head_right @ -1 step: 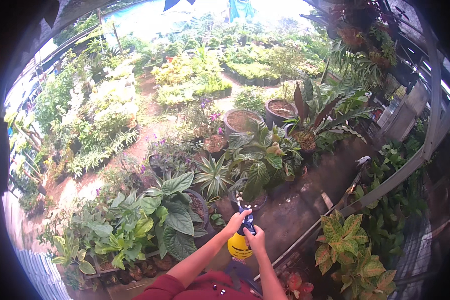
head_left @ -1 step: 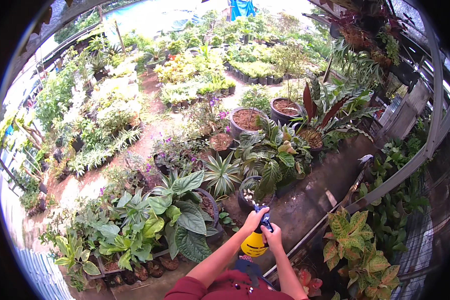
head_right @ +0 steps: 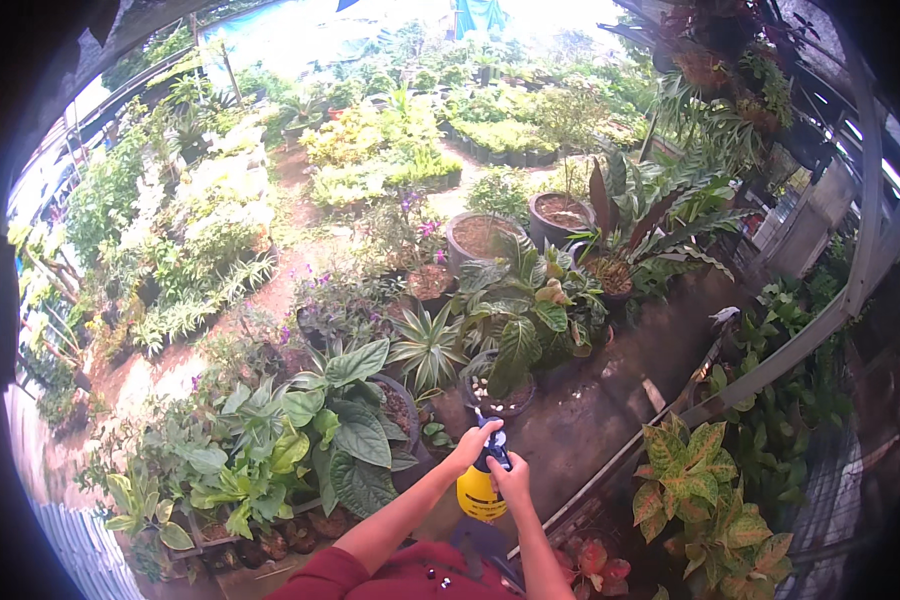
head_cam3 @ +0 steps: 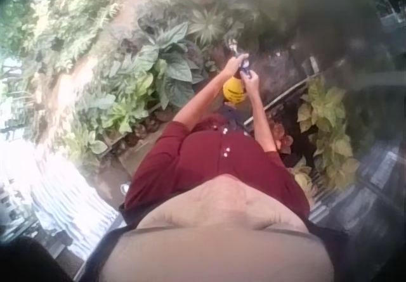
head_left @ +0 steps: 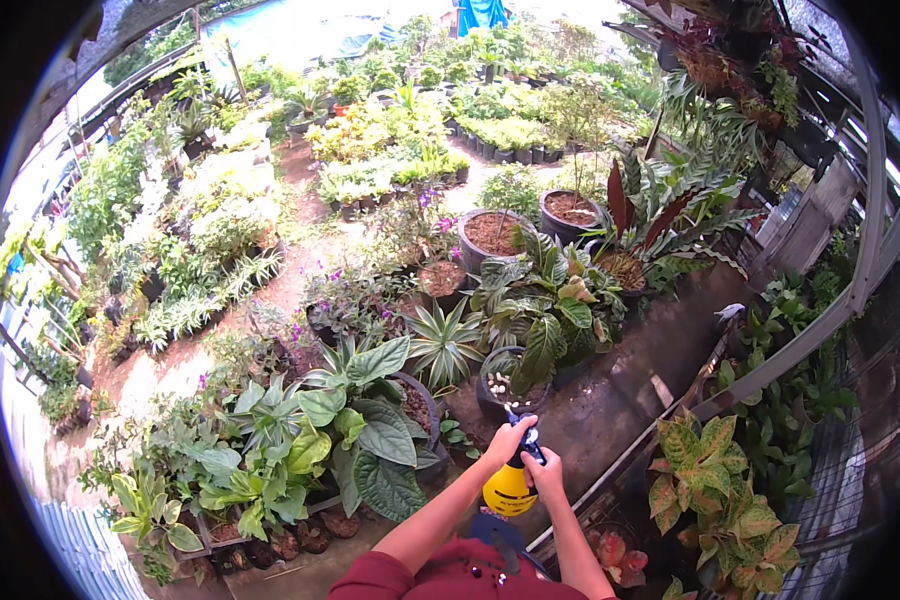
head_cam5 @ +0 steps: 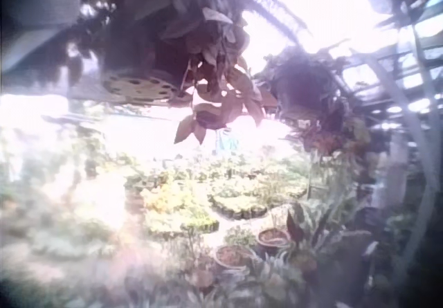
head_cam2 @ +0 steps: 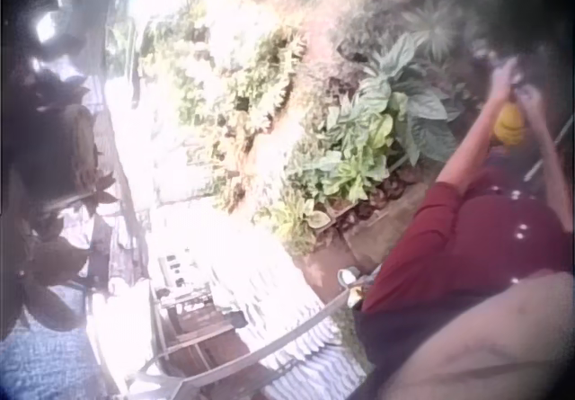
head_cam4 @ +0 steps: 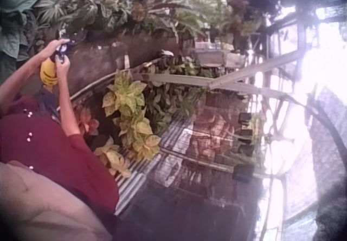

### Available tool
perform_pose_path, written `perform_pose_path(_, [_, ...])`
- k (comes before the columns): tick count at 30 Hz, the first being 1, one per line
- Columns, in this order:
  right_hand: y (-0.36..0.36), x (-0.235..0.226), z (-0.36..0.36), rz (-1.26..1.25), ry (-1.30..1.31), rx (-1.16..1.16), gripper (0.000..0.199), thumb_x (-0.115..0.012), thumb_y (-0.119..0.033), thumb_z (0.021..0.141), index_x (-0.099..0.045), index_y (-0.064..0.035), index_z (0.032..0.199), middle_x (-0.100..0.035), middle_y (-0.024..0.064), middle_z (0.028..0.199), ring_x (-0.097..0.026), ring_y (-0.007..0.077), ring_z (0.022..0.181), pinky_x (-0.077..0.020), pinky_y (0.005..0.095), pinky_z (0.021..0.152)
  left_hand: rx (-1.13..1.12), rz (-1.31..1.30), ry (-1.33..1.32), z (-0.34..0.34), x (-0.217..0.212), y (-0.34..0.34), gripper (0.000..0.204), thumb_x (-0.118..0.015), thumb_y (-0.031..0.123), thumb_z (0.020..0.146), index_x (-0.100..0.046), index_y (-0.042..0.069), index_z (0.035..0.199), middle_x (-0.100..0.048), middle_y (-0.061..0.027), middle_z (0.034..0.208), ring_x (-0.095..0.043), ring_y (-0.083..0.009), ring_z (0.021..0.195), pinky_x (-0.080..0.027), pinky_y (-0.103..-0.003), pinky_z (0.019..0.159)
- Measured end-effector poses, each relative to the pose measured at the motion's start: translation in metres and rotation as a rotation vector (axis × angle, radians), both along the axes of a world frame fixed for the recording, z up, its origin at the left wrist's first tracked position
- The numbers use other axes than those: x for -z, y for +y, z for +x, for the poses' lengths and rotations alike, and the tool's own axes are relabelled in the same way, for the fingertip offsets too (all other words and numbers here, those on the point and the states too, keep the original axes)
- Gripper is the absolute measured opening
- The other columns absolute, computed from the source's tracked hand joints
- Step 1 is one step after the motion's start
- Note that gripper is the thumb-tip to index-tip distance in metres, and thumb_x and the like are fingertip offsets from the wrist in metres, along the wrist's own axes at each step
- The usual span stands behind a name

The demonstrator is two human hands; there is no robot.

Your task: The person walks through a plant nursery holding a yellow spray bottle and sprays water onto various potted plants. The person moves along rows of plants, spraying leaves and soil in a systematic manner.

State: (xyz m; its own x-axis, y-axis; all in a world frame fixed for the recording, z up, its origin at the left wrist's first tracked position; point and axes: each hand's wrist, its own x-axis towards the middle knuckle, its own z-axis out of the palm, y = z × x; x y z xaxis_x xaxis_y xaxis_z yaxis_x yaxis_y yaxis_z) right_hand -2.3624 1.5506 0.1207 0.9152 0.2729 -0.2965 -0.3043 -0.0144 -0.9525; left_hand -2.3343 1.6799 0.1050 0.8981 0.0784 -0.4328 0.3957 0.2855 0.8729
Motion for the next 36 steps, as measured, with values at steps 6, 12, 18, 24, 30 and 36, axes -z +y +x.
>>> perform_pose_path(6, [0.027, 0.035, -0.066, -0.119, 0.043, 0.094, 0.021, -0.063, -0.014, 0.084, -0.048, -0.0048, 0.073, -0.047, 0.0007, 0.049, -0.042, 0.0083, 0.035, -0.0315, 0.0237, 0.034, 0.149, -0.070, 0.090, -0.053, 0.060, 0.018, 0.053, -0.055, 0.055, 0.079, -0.063, 0.004, 0.070, -0.059, -0.0036, 0.066, -0.053, -0.0134, 0.061, -0.040, -0.029, 0.059])
perform_pose_path(12, [0.034, 0.043, -0.129, -0.141, 0.153, 0.306, 0.023, -0.065, -0.019, 0.083, -0.048, -0.0047, 0.076, -0.047, 0.0007, 0.049, -0.042, 0.0090, 0.035, -0.0316, 0.0240, 0.034, 0.256, -0.136, 0.039, -0.100, 0.074, 0.009, 0.053, -0.054, 0.055, 0.080, -0.061, 0.004, 0.065, -0.057, -0.0021, 0.062, -0.052, -0.0121, 0.059, -0.040, -0.029, 0.058])
perform_pose_path(18, [0.032, 0.037, -0.168, -0.161, 0.206, 0.410, 0.023, -0.064, -0.018, 0.083, -0.048, -0.0046, 0.074, -0.048, 0.0013, 0.049, -0.042, 0.0094, 0.034, -0.0321, 0.0243, 0.034, 0.368, -0.141, 0.118, -0.131, 0.067, 0.003, 0.055, -0.054, 0.057, 0.079, -0.061, 0.004, 0.066, -0.059, -0.0032, 0.065, -0.052, -0.0124, 0.061, -0.041, -0.029, 0.061])
perform_pose_path(24, [0.027, 0.039, -0.172, -0.223, 0.211, 0.340, 0.025, -0.063, -0.020, 0.084, -0.048, -0.0045, 0.072, -0.046, 0.0020, 0.047, -0.042, 0.0099, 0.033, -0.0323, 0.0247, 0.033, 0.378, -0.156, 0.213, -0.139, 0.054, 0.007, 0.054, -0.055, 0.056, 0.079, -0.064, 0.004, 0.071, -0.060, -0.0044, 0.069, -0.053, -0.0135, 0.065, -0.041, -0.029, 0.065])
perform_pose_path(30, [0.030, 0.033, -0.134, -0.186, 0.210, 0.340, 0.027, -0.057, -0.026, 0.089, -0.048, -0.0047, 0.075, -0.044, 0.0019, 0.046, -0.040, 0.0109, 0.032, -0.0306, 0.0250, 0.033, 0.207, -0.269, 0.093, -0.111, 0.047, 0.005, 0.043, -0.057, 0.047, 0.082, -0.060, 0.007, 0.067, -0.057, 0.0000, 0.064, -0.050, -0.0089, 0.058, -0.039, -0.026, 0.056])
perform_pose_path(36, [0.022, 0.045, -0.104, -0.185, 0.140, 0.261, 0.025, -0.058, -0.024, 0.089, -0.048, -0.0045, 0.077, -0.044, 0.0002, 0.046, -0.041, 0.0092, 0.032, -0.0292, 0.0242, 0.031, 0.005, -0.172, 0.027, -0.091, 0.040, -0.002, 0.043, -0.057, 0.046, 0.082, -0.057, 0.004, 0.071, -0.056, -0.0015, 0.067, -0.051, -0.0111, 0.063, -0.041, -0.027, 0.063])
